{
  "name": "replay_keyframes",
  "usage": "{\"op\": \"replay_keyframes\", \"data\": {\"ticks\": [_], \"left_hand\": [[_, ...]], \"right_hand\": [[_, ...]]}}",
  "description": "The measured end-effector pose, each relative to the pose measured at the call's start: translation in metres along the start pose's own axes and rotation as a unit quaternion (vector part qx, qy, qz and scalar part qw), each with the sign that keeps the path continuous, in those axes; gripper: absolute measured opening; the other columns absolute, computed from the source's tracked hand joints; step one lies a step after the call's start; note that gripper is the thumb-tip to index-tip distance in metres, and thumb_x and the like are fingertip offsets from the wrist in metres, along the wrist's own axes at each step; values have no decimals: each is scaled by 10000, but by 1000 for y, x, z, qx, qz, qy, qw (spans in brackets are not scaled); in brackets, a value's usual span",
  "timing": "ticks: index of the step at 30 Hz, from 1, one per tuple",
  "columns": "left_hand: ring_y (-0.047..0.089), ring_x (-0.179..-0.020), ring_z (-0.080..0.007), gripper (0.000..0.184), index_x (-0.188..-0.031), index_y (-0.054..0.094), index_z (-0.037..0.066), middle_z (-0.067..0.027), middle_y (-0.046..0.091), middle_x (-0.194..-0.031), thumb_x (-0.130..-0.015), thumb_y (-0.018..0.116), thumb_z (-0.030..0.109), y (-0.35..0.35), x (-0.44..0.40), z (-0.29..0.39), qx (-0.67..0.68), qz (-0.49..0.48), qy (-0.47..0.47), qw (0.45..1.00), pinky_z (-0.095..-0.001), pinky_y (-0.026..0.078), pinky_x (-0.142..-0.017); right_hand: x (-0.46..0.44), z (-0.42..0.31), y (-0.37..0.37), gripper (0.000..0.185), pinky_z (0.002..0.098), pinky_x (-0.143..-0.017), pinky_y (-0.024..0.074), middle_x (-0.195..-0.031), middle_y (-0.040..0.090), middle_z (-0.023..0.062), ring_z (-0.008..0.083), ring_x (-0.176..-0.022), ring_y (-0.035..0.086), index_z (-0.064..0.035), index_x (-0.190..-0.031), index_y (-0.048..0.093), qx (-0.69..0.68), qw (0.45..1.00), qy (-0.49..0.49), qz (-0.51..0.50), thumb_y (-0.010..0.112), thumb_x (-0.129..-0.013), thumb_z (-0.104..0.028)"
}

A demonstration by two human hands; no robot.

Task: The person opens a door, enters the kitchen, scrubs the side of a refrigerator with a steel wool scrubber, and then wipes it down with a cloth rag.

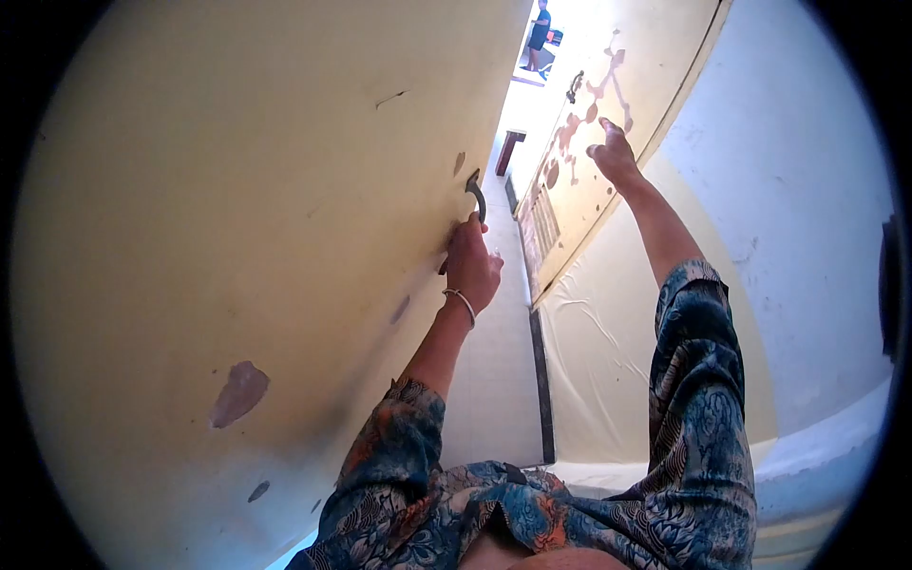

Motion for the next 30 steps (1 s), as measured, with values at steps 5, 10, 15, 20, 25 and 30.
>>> {"op": "replay_keyframes", "data": {"ticks": [5,10,15,20,25,30], "left_hand": [[465,-1006,-337,667,-1245,289,-39,-184,481,-1060,-670,625,-56,0,0,4,7,-23,-17,1000,-418,351,-904],[450,-1030,-326,714,-1281,245,-37,-188,458,-1075,-680,630,-32,4,-1,2,21,-50,-32,998,-408,339,-910],[449,-1033,-323,709,-1277,249,-34,-189,454,-1074,-678,629,-35,4,0,2,0,-43,-7,999,-409,344,-905],[452,-1031,-325,723,-1285,241,-35,-187,454,-1077,-676,631,-36,3,0,1,35,-54,-14,998,-405,343,-912],[452,-1026,-326,694,-1265,273,-43,-178,470,-1070,-675,638,-23,5,-2,-1,19,-50,-13,999,-408,334,-928],[455,-1015,-329,708,-1269,270,-36,-180,473,-1066,-665,640,-24,3,0,1,15,-33,2,999,-407,336,-921]], "right_hand": [[-13,-10,-8,600,361,-1027,318,-1303,406,239,330,-1231,394,38,-1297,367,50,999,5,0,548,-749,-129],[-26,-16,-36,661,347,-1032,318,-1318,383,249,330,-1221,406,43,-1316,335,65,995,56,-42,567,-717,-112],[-25,-32,-52,688,337,-1023,334,-1307,394,257,326,-1207,424,48,-1322,325,132,989,53,-38,578,-698,-94],[-27,-33,-48,671,344,-1039,310,-1313,393,244,328,-1231,390,42,-1313,340,214,969,33,-119,591,-714,-128],[-33,-39,-53,641,356,-1046,303,-1309,389,245,337,-1231,383,37,-1299,360,229,960,34,-158,584,-723,-138],[-49,-20,-56,625,376,-1022,335,-1298,397,257,339,-1215,405,25,-1298,366,232,968,42,-91,573,-729,-131]]}}
Point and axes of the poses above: each hand's wrist, its own x-axis away from the middle knuckle, its own y-axis out of the palm, z = x × y, the point moved 6 cm from there along -x, towards the middle knuckle
